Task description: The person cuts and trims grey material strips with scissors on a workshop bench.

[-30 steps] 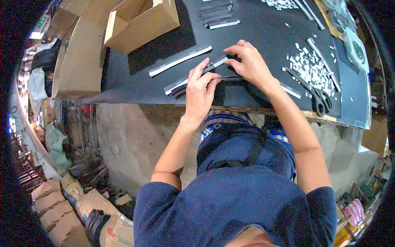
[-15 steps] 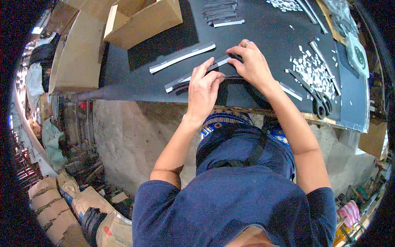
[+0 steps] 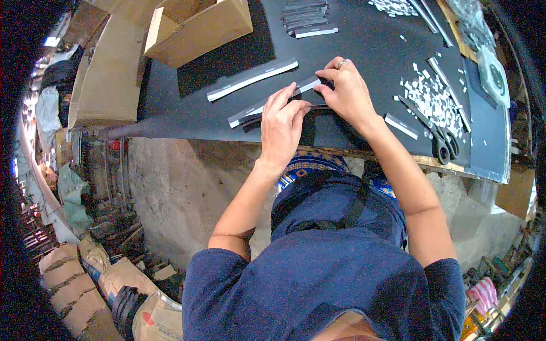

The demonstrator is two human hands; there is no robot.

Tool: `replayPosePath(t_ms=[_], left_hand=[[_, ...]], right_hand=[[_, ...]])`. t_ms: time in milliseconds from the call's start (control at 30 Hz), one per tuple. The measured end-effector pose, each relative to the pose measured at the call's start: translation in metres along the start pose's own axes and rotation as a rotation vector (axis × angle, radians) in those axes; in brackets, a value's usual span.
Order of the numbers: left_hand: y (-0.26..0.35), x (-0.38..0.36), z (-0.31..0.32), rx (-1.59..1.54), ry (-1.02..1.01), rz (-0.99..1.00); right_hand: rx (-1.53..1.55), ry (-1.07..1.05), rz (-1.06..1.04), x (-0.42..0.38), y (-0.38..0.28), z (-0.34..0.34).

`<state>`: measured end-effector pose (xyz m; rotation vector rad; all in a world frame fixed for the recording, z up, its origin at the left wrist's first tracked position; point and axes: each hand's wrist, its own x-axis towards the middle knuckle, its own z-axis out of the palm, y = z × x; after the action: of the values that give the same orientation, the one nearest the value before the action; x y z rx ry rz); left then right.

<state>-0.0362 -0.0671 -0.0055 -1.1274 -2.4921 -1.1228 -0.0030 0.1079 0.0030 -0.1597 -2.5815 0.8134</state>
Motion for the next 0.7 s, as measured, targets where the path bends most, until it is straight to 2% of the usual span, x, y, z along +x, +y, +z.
replayPosePath(t_ms=[400, 500, 600, 667, 700], left_hand=[[0.0001, 0.0006, -0.0002, 0.012, -0.001, 0.006], [0.0011, 0.0012, -0.0008, 0.000, -0.014, -0.001], [0.0021, 0.0019, -0.0006, 0.012, 0.011, 0.001], [0.0009, 0.0011, 0.0006, 0.080, 0.058, 0.060], [0.0017, 0.0009, 0.0000, 0.080, 0.058, 0.060]], right_hand=[[-0.058, 0.078, -0.105, -0.0017, -0.0039, 0.0019], [0.042, 0.094, -0.091, 0.0006, -0.0035, 0.0031], [0.155, 0.065, -0.001, 0.0013, -0.0035, 0.0041], [0.422, 0.013, 0.211, -0.0008, -0.0061, 0.0000], [0.422, 0.013, 0.211, -0.0014, -0.0058, -0.0010]])
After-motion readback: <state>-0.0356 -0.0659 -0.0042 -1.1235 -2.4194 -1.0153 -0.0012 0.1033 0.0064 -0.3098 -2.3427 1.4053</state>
